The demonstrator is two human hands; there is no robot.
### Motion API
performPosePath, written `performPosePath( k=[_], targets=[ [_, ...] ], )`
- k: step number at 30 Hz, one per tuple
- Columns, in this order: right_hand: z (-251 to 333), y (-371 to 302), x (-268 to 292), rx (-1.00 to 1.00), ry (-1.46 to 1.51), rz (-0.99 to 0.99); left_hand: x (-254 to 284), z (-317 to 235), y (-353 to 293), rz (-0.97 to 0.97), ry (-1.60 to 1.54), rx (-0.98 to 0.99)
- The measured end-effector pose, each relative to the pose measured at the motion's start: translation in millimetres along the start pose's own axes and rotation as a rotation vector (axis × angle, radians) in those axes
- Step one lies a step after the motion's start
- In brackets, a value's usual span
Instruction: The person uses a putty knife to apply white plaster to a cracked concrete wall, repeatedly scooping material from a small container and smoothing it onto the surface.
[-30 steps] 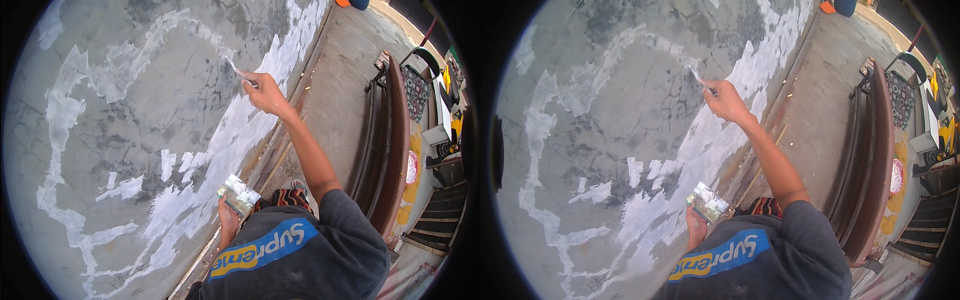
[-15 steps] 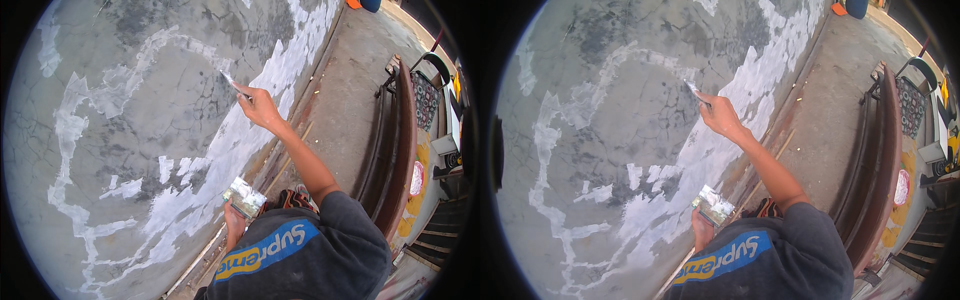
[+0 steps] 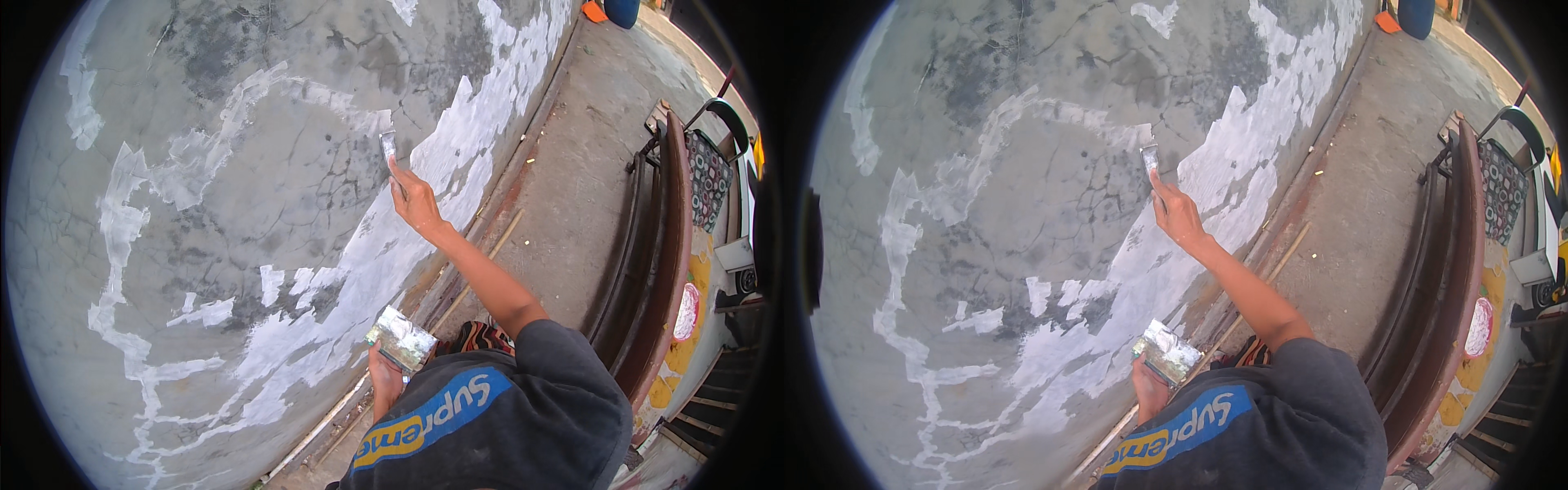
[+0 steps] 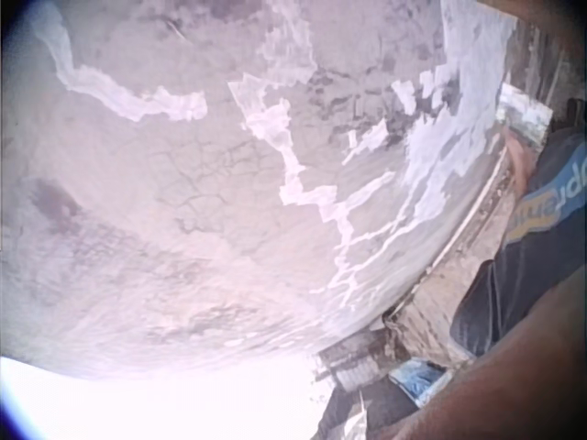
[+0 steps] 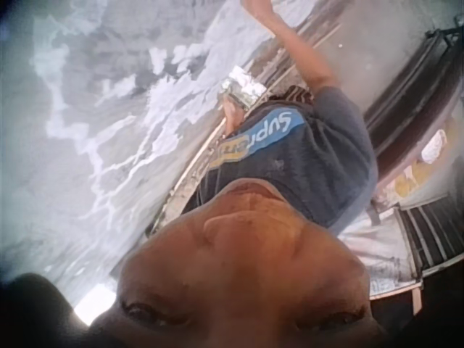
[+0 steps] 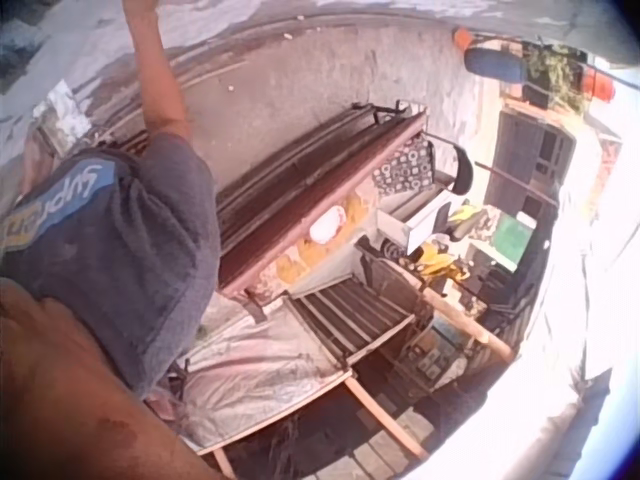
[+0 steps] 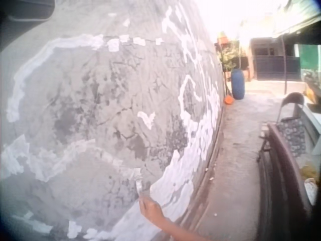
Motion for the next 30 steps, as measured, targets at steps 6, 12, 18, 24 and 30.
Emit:
performPosePath(
  k=[6, 12, 18, 24, 30],
  targets=[
    [8.4, 14.4, 54.7, 0.001, 0.016, 0.088, -12.5, 1.1, 7.3, 0.047, 0.046, 0.02],
    [37.7, 56.4, 68.8, -0.009, -0.027, 0.154, -19.3, -3.0, 14.7, 0.082, 0.048, 0.008],
    [13.5, 22.6, 56.0, -0.022, -0.036, 0.284, -21.3, -3.4, 14.8, 0.081, 0.052, 0.023],
    [6.3, 49.1, 62.7, 0.138, 0.058, -0.037, -26.9, -11.3, 7.8, 0.04, 0.081, 0.034],
    [9.1, 48.1, 56.8, 0.082, -0.065, 0.134, -23.4, -9.8, 6.8, 0.022, 0.056, 0.045]
  ],
)
Point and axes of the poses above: each hand's wrist, its own y-axis towards the middle knuckle, its own x-axis out of the back of the hand, z = x × y, the point moved 6 cm from there along y, towards the middle knuckle, and after that the axes turned 2 degrees about -y, right-handed, at the moved point
